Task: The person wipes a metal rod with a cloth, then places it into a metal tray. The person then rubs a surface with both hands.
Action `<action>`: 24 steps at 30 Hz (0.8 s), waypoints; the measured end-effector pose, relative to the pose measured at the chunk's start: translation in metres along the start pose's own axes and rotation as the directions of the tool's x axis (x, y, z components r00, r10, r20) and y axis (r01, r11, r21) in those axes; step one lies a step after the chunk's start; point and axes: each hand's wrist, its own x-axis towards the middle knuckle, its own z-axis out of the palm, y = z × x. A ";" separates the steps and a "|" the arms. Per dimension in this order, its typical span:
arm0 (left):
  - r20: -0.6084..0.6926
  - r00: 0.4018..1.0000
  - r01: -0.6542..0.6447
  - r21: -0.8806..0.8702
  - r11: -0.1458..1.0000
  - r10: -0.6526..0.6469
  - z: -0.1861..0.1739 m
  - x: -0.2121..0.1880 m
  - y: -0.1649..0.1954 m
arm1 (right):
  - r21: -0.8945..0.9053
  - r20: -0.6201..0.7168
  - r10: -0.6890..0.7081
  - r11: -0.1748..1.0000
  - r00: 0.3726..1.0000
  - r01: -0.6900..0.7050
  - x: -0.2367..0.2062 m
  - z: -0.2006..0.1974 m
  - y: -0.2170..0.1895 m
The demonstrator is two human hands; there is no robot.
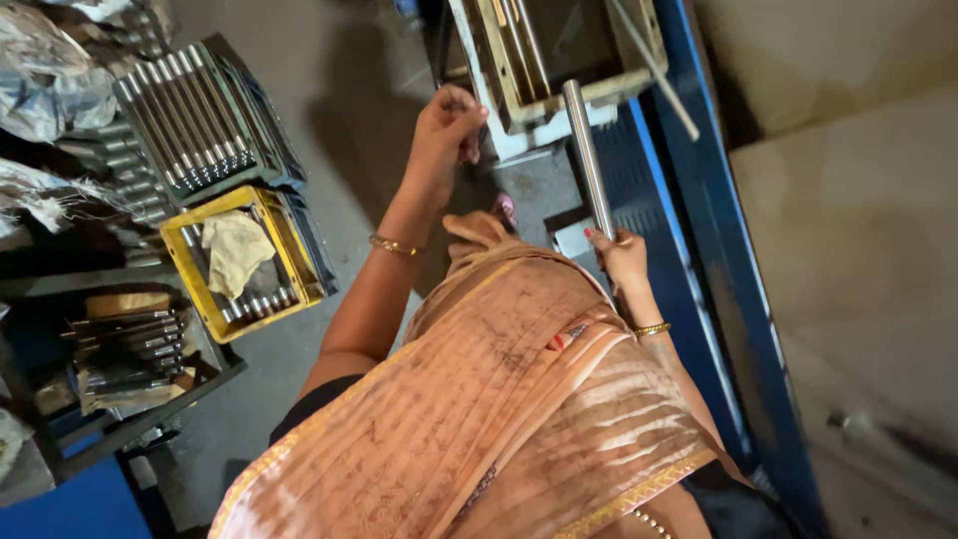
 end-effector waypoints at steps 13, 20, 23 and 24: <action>-0.035 0.999 0.036 0.173 0.984 -0.030 -0.005 0.093 -0.007 | -0.192 0.214 0.029 0.981 0.976 0.012 0.254 0.030 -0.114; -0.162 0.987 0.011 0.177 0.984 0.018 -0.026 0.098 -0.013 | -0.132 0.238 0.018 0.991 0.971 0.014 0.326 0.078 -0.160; -0.168 0.985 0.011 0.216 0.976 0.026 -0.030 0.105 -0.019 | -0.188 0.203 -0.017 0.980 0.979 0.056 0.340 0.089 -0.171; -0.178 0.984 0.031 0.196 0.980 0.005 -0.032 0.107 -0.020 | -0.245 0.200 -0.028 0.967 0.979 0.078 0.343 0.092 -0.174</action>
